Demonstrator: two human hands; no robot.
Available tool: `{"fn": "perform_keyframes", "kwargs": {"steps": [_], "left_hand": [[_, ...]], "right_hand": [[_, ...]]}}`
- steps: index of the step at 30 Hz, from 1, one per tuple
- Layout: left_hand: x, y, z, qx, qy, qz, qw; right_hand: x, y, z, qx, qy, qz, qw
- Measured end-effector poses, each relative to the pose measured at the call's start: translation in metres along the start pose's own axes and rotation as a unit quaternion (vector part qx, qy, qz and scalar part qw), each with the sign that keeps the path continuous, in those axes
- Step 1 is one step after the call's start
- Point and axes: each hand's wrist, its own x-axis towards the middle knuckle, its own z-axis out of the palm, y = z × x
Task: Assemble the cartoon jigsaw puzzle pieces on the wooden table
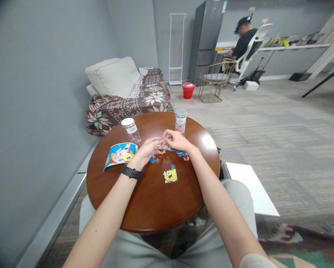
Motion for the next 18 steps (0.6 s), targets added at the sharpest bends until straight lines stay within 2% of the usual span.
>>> {"fn": "perform_keyframes", "kwargs": {"steps": [18], "left_hand": [[-0.0006, -0.0013, -0.0005, 0.005, -0.011, 0.010, 1.000]], "right_hand": [[0.0008, 0.0007, -0.0013, -0.064, -0.005, 0.015, 0.998]]}}
